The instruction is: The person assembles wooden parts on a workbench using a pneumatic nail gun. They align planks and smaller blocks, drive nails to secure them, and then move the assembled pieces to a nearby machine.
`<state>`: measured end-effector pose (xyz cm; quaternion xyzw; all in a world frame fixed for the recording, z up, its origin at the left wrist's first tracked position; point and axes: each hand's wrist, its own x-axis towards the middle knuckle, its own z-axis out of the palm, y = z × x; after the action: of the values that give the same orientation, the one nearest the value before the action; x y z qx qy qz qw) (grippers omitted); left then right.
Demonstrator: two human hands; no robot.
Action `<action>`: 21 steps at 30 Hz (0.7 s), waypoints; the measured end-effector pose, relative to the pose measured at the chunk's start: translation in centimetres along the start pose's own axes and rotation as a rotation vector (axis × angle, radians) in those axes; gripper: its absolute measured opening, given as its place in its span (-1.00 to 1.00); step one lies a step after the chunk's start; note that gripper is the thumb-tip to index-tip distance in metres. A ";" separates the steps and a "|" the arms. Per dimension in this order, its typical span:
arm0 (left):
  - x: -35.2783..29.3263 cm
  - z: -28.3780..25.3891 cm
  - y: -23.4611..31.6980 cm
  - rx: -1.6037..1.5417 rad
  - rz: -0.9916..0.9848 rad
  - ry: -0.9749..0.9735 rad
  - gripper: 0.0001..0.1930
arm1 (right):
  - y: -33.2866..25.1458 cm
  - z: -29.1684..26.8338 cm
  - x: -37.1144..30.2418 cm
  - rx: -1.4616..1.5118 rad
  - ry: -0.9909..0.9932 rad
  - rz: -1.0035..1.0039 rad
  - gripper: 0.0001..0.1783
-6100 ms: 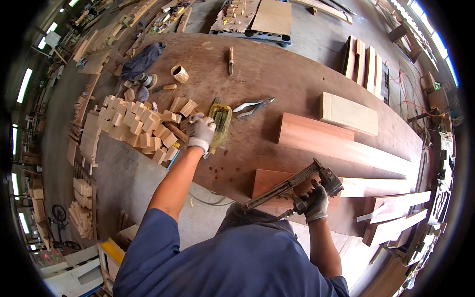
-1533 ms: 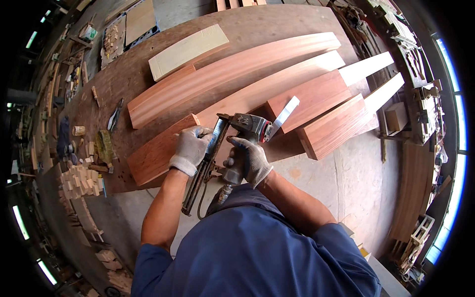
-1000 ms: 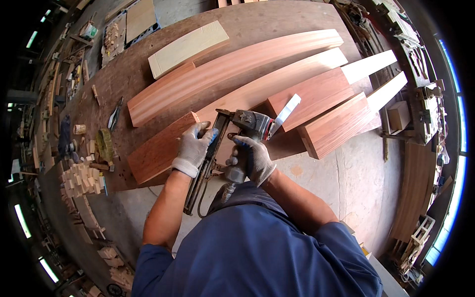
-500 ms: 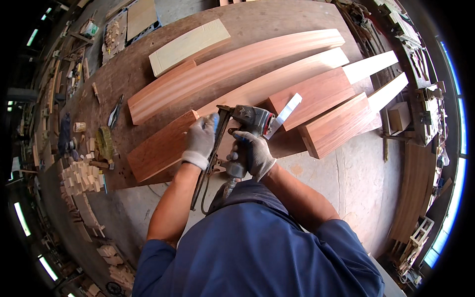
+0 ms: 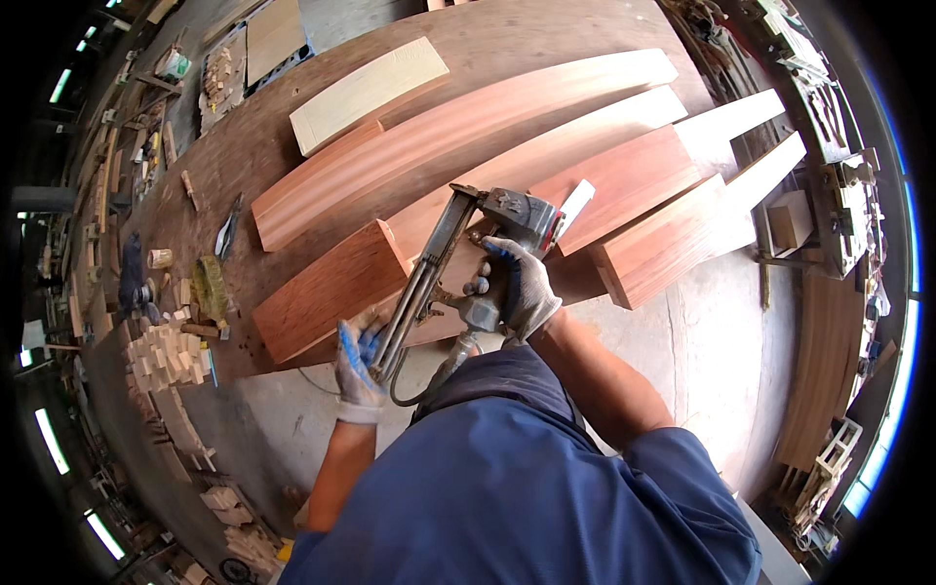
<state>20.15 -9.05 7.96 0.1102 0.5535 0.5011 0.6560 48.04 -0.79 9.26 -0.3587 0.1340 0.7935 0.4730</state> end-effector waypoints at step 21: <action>13.9 4.4 4.3 1.237 1.019 0.195 -0.66 | -3.8 2.3 -1.3 -1.157 0.003 -0.416 -0.75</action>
<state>19.91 5.63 3.98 0.6481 0.6670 0.3489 0.1159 50.59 1.56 12.26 -0.5772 -0.3904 0.6282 0.3463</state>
